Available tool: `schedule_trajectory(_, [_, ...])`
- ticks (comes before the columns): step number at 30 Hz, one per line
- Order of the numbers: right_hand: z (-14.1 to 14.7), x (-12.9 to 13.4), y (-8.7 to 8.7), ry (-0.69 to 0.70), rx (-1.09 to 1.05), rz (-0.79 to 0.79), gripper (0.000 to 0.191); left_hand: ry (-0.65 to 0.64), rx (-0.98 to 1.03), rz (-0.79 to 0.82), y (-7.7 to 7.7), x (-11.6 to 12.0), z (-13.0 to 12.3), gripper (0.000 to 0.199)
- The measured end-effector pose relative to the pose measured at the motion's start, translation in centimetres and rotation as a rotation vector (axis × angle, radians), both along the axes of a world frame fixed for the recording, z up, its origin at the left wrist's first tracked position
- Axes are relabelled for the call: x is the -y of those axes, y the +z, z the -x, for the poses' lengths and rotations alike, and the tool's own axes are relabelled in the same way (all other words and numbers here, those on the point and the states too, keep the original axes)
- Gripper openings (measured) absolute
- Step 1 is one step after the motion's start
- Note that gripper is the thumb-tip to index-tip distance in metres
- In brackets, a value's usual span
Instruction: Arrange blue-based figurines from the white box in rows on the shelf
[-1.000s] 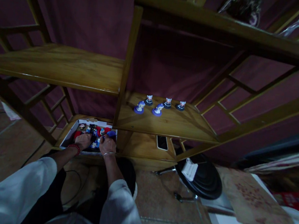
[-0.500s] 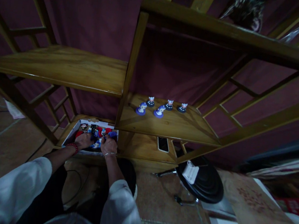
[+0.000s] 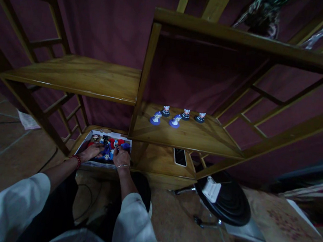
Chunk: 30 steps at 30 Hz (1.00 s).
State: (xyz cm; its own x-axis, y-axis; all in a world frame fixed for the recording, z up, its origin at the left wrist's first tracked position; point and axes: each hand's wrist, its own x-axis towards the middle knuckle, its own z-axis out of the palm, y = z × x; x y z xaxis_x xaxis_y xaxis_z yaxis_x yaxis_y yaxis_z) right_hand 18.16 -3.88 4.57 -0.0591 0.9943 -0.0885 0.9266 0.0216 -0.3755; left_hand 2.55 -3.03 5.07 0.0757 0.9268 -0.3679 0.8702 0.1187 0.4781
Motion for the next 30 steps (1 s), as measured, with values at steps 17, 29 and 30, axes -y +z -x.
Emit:
schedule_trajectory(17, [-0.2, 0.1, -0.1, 0.003, -0.048, -0.006, 0.033, 0.505, 0.938, 0.134, 1.0, 2.6, -1.6, 0.041])
schedule_trajectory(29, [-0.4, 0.2, -0.1, 0.005, -0.104, -0.058, 0.032, 0.579, 0.97, -0.032, -1.2, 2.1, -1.7, 0.04])
schedule_trajectory(30, [-0.3, 0.1, -0.1, 0.001, -0.109, -0.062, 0.032, 0.579, 0.945, -0.049, -1.3, 2.1, -1.7, 0.039])
